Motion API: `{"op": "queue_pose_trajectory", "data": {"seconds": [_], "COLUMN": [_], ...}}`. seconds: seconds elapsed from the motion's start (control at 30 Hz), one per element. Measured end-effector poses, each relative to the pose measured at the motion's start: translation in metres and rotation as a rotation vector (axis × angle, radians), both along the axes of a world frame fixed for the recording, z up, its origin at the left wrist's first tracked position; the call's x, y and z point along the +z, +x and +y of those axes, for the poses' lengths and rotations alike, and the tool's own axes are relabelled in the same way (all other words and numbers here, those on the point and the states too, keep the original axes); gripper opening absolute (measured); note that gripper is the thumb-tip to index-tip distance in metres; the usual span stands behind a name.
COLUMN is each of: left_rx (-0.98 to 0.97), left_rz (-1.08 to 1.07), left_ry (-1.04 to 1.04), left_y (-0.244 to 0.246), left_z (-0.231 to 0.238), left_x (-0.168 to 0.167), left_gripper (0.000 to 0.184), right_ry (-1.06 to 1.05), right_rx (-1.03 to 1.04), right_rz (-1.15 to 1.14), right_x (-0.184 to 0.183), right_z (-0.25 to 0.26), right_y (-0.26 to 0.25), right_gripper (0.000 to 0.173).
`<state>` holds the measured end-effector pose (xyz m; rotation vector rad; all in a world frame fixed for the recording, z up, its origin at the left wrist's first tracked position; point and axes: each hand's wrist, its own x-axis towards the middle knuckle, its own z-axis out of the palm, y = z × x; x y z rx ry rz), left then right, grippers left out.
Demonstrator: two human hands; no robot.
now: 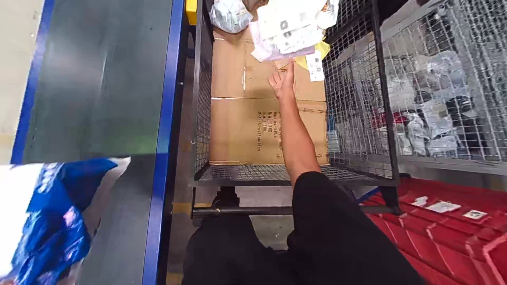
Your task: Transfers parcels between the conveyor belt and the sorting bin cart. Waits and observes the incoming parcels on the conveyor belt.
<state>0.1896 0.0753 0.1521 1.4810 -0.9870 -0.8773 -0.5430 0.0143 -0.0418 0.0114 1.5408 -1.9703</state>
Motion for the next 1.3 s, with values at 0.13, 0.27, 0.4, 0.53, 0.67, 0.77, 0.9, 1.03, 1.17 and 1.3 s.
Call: {"op": "queue_pose_trajectory", "data": {"seconds": [0.13, 0.27, 0.4, 0.53, 0.67, 0.77, 0.9, 1.03, 1.17, 1.3], "left_rx": [-0.271, -0.738, -1.172, -1.368, -1.341, -1.29, -1.043, -0.718, -0.33, 0.138], "left_rz": [-0.197, -0.352, -0.501, -0.408, -0.45, -0.487, -0.495, -0.59, -0.614, -0.576], "left_ry": [0.053, -0.003, -0.171, -0.217, -0.174, 0.008, 0.182, 0.308, 0.551, 0.662], "left_y": [-0.112, -0.203, -0.285, -0.343, -0.317, -0.26, -0.156, -0.063, 0.008, 0.061], "left_z": [-0.058, -0.089, -0.13, -0.13, -0.11, -0.082, -0.024, 0.053, 0.126, 0.199], "left_x": [-0.013, -0.039, -0.028, 0.003, -0.017, -0.063, -0.118, -0.134, -0.119, -0.118], "left_gripper": [0.022, 0.025, 0.036, 0.054, 0.053, 0.053, 0.043, 0.035, 0.034, 0.036], "right_ry": [0.113, -0.169, -0.308, -0.516, -0.46, 0.033, 0.331, 0.298, 0.228, 0.175], "right_rx": [0.795, 1.021, 0.542, 0.239, 0.224, 0.373, 0.71, 0.779, 0.809, 0.917], "right_rz": [0.132, -0.159, -0.442, -0.371, -0.199, 0.02, 0.328, 0.229, 0.169, 0.269], "right_x": [0.056, 0.047, 0.013, 0.022, 0.058, 0.043, 0.02, -0.028, -0.041, -0.039], "right_z": [0.024, 0.076, 0.122, 0.061, -0.073, -0.127, -0.13, -0.083, -0.021, 0.008], "right_y": [0.109, 0.23, 0.257, 0.191, 0.041, -0.026, 0.02, 0.133, 0.26, 0.368], "right_gripper": [0.061, 0.088, 0.057, 0.08, 0.081, 0.081, 0.066, 0.053, 0.05, 0.04]}}
